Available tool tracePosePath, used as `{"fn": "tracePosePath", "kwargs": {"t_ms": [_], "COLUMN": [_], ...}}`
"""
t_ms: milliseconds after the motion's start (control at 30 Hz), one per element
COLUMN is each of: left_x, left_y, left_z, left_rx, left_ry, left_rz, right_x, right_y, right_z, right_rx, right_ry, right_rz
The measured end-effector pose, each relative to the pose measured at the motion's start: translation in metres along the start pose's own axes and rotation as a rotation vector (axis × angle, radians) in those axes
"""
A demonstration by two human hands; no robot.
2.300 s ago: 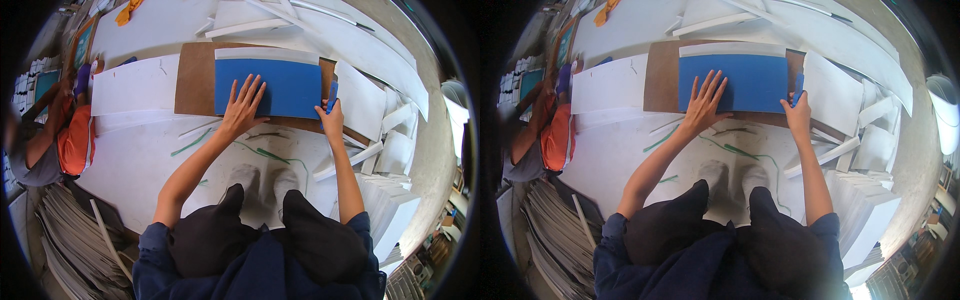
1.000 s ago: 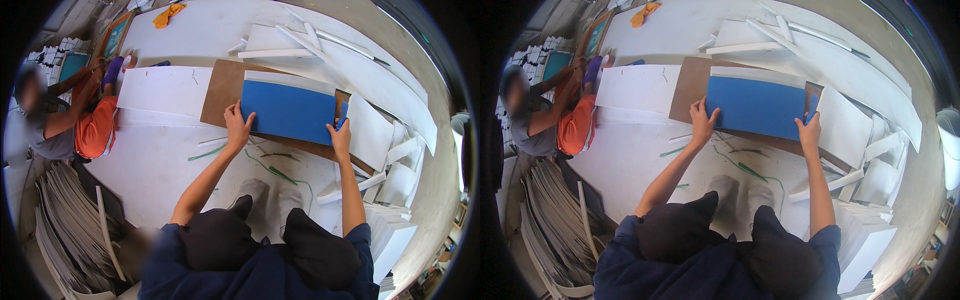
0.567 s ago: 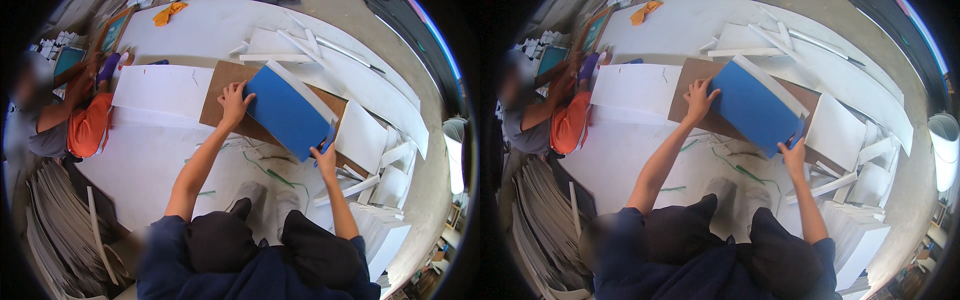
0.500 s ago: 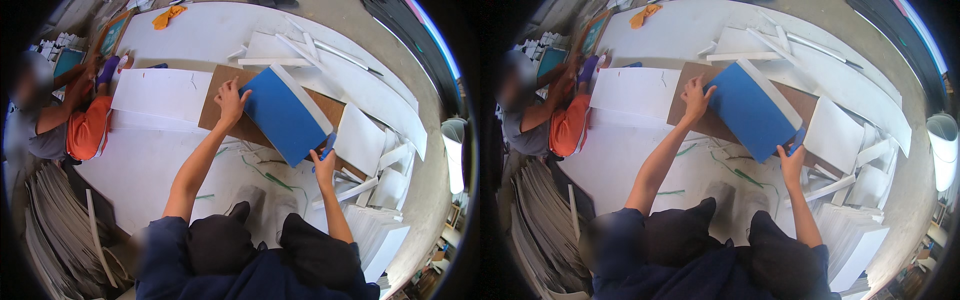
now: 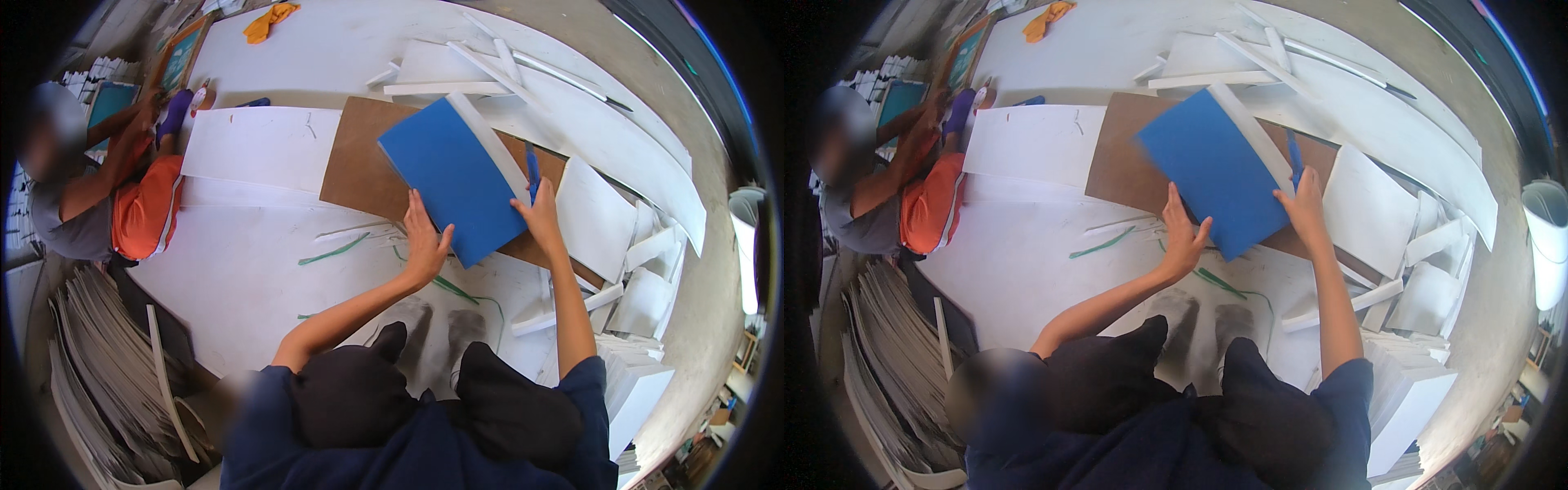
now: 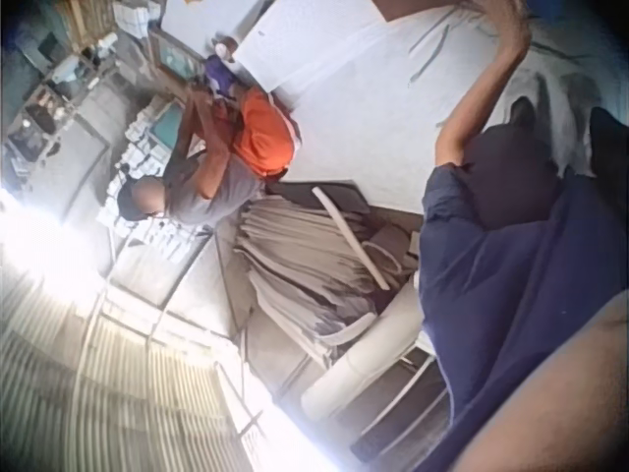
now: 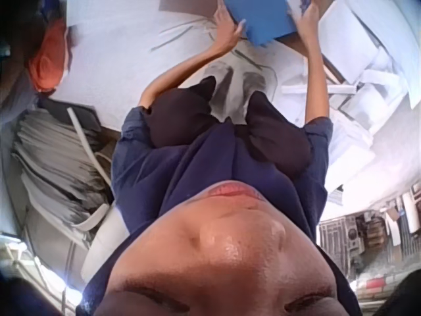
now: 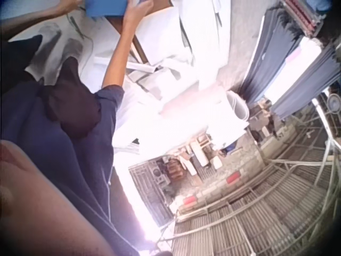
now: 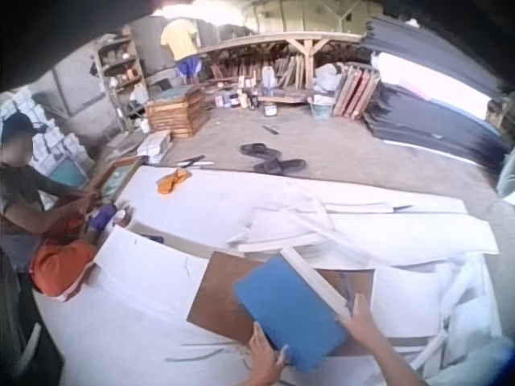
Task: The person uses a utility knife to cut a blue foam sheet placed on a brown cardboard backing. They repeatedly score the foam along the edges and then snap off the excess strips to create a clean rectangular piece. The person handles the foam and cardboard, adjusting their position on the floor as they work.
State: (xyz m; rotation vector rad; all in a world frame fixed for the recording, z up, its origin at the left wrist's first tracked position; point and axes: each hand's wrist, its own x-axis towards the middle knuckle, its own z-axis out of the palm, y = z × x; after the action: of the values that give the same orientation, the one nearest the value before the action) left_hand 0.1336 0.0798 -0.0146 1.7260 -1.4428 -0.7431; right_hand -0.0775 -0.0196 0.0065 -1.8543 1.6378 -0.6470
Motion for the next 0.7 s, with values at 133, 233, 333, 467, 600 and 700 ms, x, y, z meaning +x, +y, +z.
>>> {"fn": "tracePosePath", "kwargs": {"t_ms": [133, 233, 333, 467, 600, 700], "left_x": [0.006, 0.010, 0.018, 0.058, 0.109, 0.114], "left_y": [-0.005, -0.007, -0.006, -0.015, -0.027, -0.028], "left_z": [0.002, -0.001, -0.001, -0.006, -0.006, 0.001], "left_rx": [0.098, 0.125, 0.130, 0.067, -0.002, 0.134], "left_ry": [-0.014, -0.042, 0.007, 0.143, 0.175, 0.154], "left_rz": [0.012, -0.003, 0.006, 0.106, 0.164, 0.171], "right_x": [-0.040, -0.062, -0.059, -0.027, -0.006, 0.000], "right_y": [-0.008, -0.012, -0.025, -0.032, -0.031, -0.030], "right_z": [0.011, 0.019, 0.016, 0.010, 0.023, 0.030], "right_rx": [-0.038, -0.103, -0.219, -0.091, -0.028, -0.043], "right_ry": [0.021, 0.053, 0.123, 0.078, -0.003, -0.039], "right_rz": [0.031, 0.064, 0.013, 0.015, -0.025, -0.038]}}
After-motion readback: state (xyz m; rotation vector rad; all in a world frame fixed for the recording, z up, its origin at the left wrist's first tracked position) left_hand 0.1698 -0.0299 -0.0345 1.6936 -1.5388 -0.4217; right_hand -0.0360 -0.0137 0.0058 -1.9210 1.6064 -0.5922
